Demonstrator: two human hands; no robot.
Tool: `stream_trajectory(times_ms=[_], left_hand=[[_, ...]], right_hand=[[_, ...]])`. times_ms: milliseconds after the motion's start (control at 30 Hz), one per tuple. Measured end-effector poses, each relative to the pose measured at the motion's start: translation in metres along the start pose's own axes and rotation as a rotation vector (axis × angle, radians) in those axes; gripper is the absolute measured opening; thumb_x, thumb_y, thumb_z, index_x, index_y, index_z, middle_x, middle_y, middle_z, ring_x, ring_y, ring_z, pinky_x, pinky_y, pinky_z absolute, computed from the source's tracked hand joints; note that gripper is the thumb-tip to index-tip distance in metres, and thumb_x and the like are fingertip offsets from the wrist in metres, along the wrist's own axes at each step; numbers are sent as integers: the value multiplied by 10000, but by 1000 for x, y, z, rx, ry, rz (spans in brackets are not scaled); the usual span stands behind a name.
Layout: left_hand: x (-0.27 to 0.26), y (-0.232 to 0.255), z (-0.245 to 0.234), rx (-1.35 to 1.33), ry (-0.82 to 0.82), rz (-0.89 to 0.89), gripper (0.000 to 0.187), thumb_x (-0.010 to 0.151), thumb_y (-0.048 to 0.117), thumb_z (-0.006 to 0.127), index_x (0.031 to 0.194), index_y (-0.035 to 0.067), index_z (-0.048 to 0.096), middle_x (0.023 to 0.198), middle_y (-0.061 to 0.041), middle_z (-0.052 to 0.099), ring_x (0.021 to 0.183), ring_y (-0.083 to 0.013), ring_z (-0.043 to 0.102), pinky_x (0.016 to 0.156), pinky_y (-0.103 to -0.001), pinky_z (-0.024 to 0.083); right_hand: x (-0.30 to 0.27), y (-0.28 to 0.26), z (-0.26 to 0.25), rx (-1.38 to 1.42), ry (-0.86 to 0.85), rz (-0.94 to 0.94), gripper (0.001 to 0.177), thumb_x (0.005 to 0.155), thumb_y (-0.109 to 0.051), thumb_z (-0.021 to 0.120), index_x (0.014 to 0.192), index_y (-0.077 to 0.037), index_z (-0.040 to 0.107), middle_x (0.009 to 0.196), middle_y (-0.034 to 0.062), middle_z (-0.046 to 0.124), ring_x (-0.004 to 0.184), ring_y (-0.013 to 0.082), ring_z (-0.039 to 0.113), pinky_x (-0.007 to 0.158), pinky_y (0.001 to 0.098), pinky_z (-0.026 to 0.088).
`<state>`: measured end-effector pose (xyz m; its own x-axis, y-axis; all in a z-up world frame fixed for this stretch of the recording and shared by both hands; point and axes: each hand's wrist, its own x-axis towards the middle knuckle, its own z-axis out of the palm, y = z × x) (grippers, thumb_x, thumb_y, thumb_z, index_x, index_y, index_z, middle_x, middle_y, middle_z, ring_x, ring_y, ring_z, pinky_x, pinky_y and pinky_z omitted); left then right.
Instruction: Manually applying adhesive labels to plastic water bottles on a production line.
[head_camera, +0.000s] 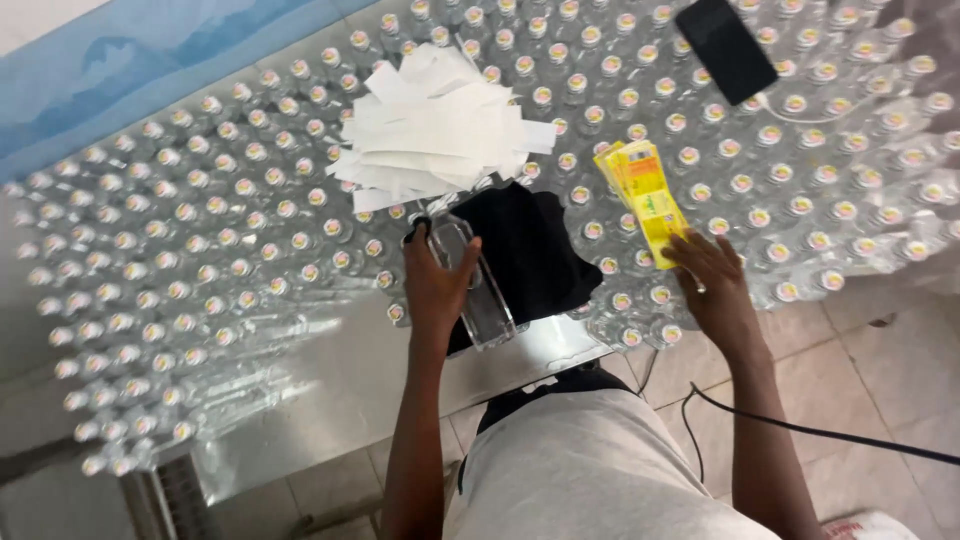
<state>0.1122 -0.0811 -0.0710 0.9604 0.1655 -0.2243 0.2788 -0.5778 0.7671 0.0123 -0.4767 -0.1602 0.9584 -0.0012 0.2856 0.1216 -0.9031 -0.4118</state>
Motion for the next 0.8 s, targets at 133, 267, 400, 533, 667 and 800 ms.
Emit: stream_trajectory(times_ms=[133, 267, 400, 533, 667, 800], left_hand=[[-1, 5, 2, 133, -48, -45, 1169, 943, 844, 608, 1668, -30, 329, 1583, -389, 399, 1405, -552, 558, 1052, -661, 564], [-6, 14, 0, 43, -31, -14, 1201, 947, 845, 611, 1684, -52, 303, 1560, -374, 435, 1359, -519, 609, 984, -628, 606], [2, 18, 10, 104, -17, 45, 1038, 1017, 672, 668, 1671, -59, 330, 1392, -304, 567, 1243, -448, 688, 893, -554, 655], [21, 16, 19, 131, -54, 57, 1009, 1048, 725, 553, 1642, -71, 372, 1517, -370, 446, 1263, -506, 663, 878, -603, 658], [32, 6, 35, 175, -57, 97, 1048, 1042, 789, 516, 1615, -81, 395, 1479, -350, 459, 1231, -521, 678, 839, -592, 688], [-4, 36, 19, 267, -8, 183, 1078, 1059, 842, 377, 1619, -79, 396, 1420, -324, 491, 1259, -467, 667, 789, -541, 690]], right_hand=[[5, 4, -12, 215, 120, -2, 296, 1043, -15, 800, 1248, -226, 837, 1343, -4, 800, 1397, 272, 695, 1315, 424, 435], [2, 27, 0, 242, 238, 29, 241, 1004, -65, 889, 1178, -229, 858, 1201, -55, 824, 1297, 240, 744, 1241, 379, 521], [13, 17, 12, 133, 290, -45, 248, 854, -82, 982, 1026, -214, 860, 1091, -52, 841, 1217, 213, 774, 1195, 371, 536], [24, -18, -20, 352, 258, -10, 209, 855, -15, 908, 1028, -120, 854, 1089, 45, 839, 1202, 304, 764, 1190, 435, 519], [27, -43, -45, 533, 350, 170, 212, 1020, 56, 780, 1124, -114, 852, 1124, 52, 828, 1162, 264, 776, 1118, 420, 574], [36, -85, -56, 763, 467, 228, 143, 1082, 18, 760, 1222, 40, 774, 1178, 196, 766, 1163, 327, 752, 1042, 450, 608]])
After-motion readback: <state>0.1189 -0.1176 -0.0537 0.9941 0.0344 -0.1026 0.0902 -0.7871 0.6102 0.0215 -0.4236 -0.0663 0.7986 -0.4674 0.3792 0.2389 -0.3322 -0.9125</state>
